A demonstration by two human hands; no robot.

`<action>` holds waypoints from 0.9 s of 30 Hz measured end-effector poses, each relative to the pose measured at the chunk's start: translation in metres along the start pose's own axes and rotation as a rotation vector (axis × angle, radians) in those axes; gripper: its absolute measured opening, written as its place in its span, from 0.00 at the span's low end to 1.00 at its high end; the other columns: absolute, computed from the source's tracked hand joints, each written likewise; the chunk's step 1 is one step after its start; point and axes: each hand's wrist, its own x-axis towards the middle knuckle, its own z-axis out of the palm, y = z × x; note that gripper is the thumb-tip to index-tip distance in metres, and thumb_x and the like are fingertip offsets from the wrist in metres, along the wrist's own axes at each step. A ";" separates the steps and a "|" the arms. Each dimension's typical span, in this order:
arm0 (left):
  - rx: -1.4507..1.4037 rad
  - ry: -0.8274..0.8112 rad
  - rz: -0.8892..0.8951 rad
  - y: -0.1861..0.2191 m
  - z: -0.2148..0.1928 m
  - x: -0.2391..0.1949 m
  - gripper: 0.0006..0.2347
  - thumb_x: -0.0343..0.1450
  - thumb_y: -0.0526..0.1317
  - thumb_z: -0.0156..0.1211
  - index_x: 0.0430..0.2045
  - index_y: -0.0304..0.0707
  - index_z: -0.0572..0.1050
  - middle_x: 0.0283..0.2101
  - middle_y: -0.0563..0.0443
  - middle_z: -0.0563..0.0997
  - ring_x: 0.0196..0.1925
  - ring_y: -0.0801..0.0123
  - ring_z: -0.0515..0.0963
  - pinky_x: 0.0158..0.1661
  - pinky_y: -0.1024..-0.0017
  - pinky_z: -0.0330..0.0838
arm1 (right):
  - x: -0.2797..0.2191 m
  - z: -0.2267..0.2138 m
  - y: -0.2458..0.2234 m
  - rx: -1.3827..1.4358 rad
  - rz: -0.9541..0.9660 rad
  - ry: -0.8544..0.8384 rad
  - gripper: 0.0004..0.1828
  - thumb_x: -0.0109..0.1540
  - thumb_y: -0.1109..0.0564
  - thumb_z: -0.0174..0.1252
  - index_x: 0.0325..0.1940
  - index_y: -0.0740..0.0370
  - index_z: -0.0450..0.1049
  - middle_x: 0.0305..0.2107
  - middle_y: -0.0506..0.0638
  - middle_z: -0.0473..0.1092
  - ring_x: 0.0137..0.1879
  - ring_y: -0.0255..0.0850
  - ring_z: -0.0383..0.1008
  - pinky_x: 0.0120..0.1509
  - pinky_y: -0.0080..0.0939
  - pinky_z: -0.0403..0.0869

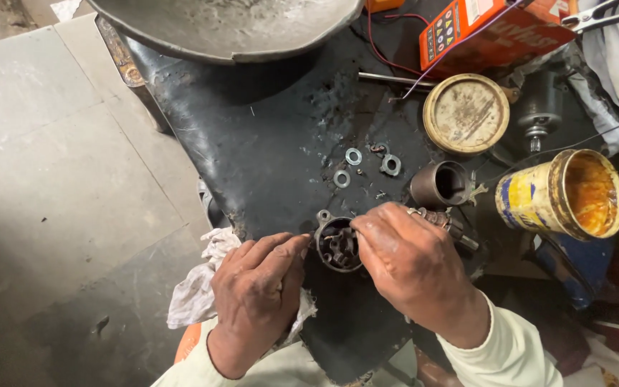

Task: The person sits at a workbench in a motorcycle repair shop and works on a small mechanical component, fitting small parts and washers into a round metal housing by hand and pressing pieces together. They pick up loose washers and fittings from the bench and place them into the assembly, occasionally repositioning the housing.

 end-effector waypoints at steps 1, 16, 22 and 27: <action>-0.003 0.002 -0.002 0.000 0.000 0.000 0.10 0.65 0.31 0.67 0.38 0.40 0.82 0.39 0.51 0.84 0.35 0.61 0.82 0.36 0.67 0.73 | 0.001 0.001 0.001 -0.003 -0.001 -0.003 0.11 0.57 0.69 0.62 0.43 0.70 0.76 0.34 0.58 0.74 0.37 0.51 0.79 0.40 0.45 0.76; -0.046 -0.037 -0.033 -0.003 -0.004 0.000 0.09 0.65 0.32 0.67 0.37 0.41 0.82 0.39 0.54 0.84 0.32 0.63 0.80 0.34 0.67 0.71 | -0.004 0.021 -0.004 -0.038 -0.044 0.196 0.13 0.56 0.70 0.65 0.44 0.67 0.74 0.35 0.56 0.76 0.41 0.51 0.78 0.46 0.46 0.76; -0.070 -0.060 -0.028 -0.004 -0.006 -0.001 0.09 0.65 0.32 0.67 0.38 0.40 0.82 0.38 0.53 0.84 0.32 0.62 0.79 0.33 0.66 0.70 | -0.008 0.029 0.002 -0.005 -0.089 0.248 0.13 0.59 0.70 0.66 0.45 0.67 0.74 0.36 0.55 0.77 0.43 0.50 0.79 0.49 0.45 0.78; -0.059 -0.051 -0.033 -0.003 -0.005 0.000 0.08 0.66 0.33 0.66 0.37 0.40 0.82 0.38 0.54 0.85 0.33 0.62 0.80 0.34 0.66 0.71 | -0.008 0.032 0.004 0.115 -0.071 0.265 0.12 0.59 0.71 0.66 0.45 0.67 0.75 0.36 0.55 0.78 0.44 0.49 0.81 0.52 0.45 0.78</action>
